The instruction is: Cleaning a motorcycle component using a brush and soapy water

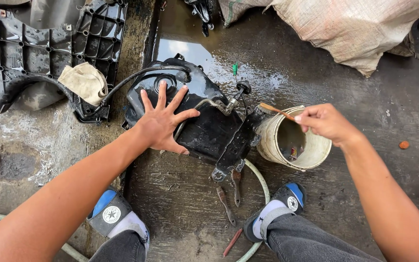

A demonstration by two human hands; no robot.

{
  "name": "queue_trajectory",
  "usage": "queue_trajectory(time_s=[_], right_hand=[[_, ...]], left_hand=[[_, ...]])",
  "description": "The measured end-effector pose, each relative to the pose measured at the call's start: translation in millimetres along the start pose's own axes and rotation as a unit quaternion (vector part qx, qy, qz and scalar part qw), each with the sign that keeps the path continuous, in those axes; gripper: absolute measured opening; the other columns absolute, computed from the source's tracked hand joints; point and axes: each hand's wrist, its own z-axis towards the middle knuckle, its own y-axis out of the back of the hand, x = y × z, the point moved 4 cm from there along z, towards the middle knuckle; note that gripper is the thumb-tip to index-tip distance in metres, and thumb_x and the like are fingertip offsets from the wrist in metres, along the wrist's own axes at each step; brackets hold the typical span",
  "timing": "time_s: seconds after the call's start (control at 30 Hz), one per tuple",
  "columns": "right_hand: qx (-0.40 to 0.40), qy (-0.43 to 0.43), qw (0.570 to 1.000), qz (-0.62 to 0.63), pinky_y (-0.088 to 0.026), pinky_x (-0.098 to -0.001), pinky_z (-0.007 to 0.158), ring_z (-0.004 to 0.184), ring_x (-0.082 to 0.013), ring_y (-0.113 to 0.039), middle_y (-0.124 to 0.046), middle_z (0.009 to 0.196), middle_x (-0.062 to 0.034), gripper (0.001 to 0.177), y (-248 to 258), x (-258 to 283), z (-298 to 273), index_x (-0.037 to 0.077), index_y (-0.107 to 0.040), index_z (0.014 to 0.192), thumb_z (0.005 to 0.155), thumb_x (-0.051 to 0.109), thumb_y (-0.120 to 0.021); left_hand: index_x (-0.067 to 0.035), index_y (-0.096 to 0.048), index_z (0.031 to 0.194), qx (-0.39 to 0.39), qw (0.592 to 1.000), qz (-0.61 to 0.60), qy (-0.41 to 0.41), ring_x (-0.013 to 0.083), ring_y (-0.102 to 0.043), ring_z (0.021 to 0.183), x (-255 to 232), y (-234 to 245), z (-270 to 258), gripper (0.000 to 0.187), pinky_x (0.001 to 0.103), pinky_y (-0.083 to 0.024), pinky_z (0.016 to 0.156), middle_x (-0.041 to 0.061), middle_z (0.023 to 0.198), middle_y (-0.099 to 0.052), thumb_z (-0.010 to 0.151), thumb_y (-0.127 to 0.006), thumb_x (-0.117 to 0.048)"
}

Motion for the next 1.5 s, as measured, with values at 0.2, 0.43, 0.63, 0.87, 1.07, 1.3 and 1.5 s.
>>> queue_trajectory(time_s=[0.2,0.43,0.63,0.87,1.07,1.3,1.5], right_hand=[[-0.035,0.033,0.999,-0.015,-0.032,-0.0213,0.044,0.044,-0.0066,-0.045,-0.066,0.065,-0.0139,0.008,-34,19,9,0.005,-0.073,0.09,0.093,0.009,-0.068],[-0.075,-0.048,0.964,-0.251,-0.026,-0.0287,0.045,0.05,-0.0157,-0.038,-0.056,0.057,-0.0109,0.016,-16,95,-37,-0.006,-0.08,0.087,0.086,0.009,-0.075],[-0.111,0.028,0.79,-0.602,-0.062,-0.0438,0.072,0.077,-0.0343,-0.077,-0.079,0.085,0.0009,0.019,-69,94,-54,0.031,-0.082,0.094,0.09,0.039,-0.065],[-0.174,0.149,0.634,-0.738,-0.057,-0.0484,0.055,0.061,-0.0311,-0.072,-0.064,0.074,-0.001,0.023,-90,81,-43,0.023,-0.073,0.086,0.098,0.037,-0.059],[-0.173,0.168,0.64,-0.729,-0.058,-0.0512,0.058,0.067,-0.0339,-0.074,-0.067,0.079,-0.0039,0.019,-100,89,-44,0.021,-0.076,0.095,0.099,0.026,-0.057],[-0.156,0.142,0.659,-0.722,-0.058,-0.0538,0.059,0.068,-0.0365,-0.074,-0.069,0.082,-0.0072,0.023,-95,105,-49,0.02,-0.074,0.099,0.102,0.028,-0.052],[-0.107,-0.013,0.866,-0.489,-0.053,-0.0657,0.08,0.09,-0.0543,-0.07,-0.074,0.088,-0.021,0.025,-85,15,-38,0.013,-0.07,0.107,0.102,0.03,-0.052]], left_hand=[[-0.053,-0.025,0.15,0.004,1.0,0.004,0.004,0.0586,0.012,0.149,1,0,-1,0.112,0.086,-0.009,0.105,0.004,0.171,0.015,0.052,-0.061,-0.094],[-0.043,-0.035,0.149,-0.057,0.996,-0.048,-0.05,0.0624,0.012,0.142,2,3,-1,0.115,0.096,-0.011,0.091,0.017,0.168,0.0,0.05,-0.079,-0.083],[-0.052,-0.026,0.151,-0.006,1.0,-0.009,-0.002,0.0581,0.012,0.148,2,7,-3,0.112,0.086,-0.01,0.104,0.004,0.171,0.013,0.053,-0.063,-0.091],[-0.052,-0.025,0.152,-0.013,1.0,-0.003,-0.007,0.0577,0.011,0.148,0,8,-4,0.11,0.086,-0.011,0.104,0.004,0.171,0.011,0.056,-0.064,-0.089],[-0.052,-0.021,0.153,-0.022,1.0,-0.002,-0.015,0.0578,0.009,0.148,-1,1,-6,0.109,0.087,-0.012,0.104,0.001,0.171,0.011,0.059,-0.068,-0.079],[-0.052,-0.021,0.154,-0.03,0.999,-0.01,-0.01,0.0573,0.011,0.148,0,1,-3,0.111,0.088,-0.011,0.103,0.001,0.171,0.01,0.056,-0.067,-0.08],[-0.05,-0.025,0.153,-0.024,0.999,-0.022,0.0,0.0571,0.011,0.148,1,0,-3,0.112,0.088,-0.011,0.103,0.001,0.171,0.011,0.055,-0.066,-0.086]])
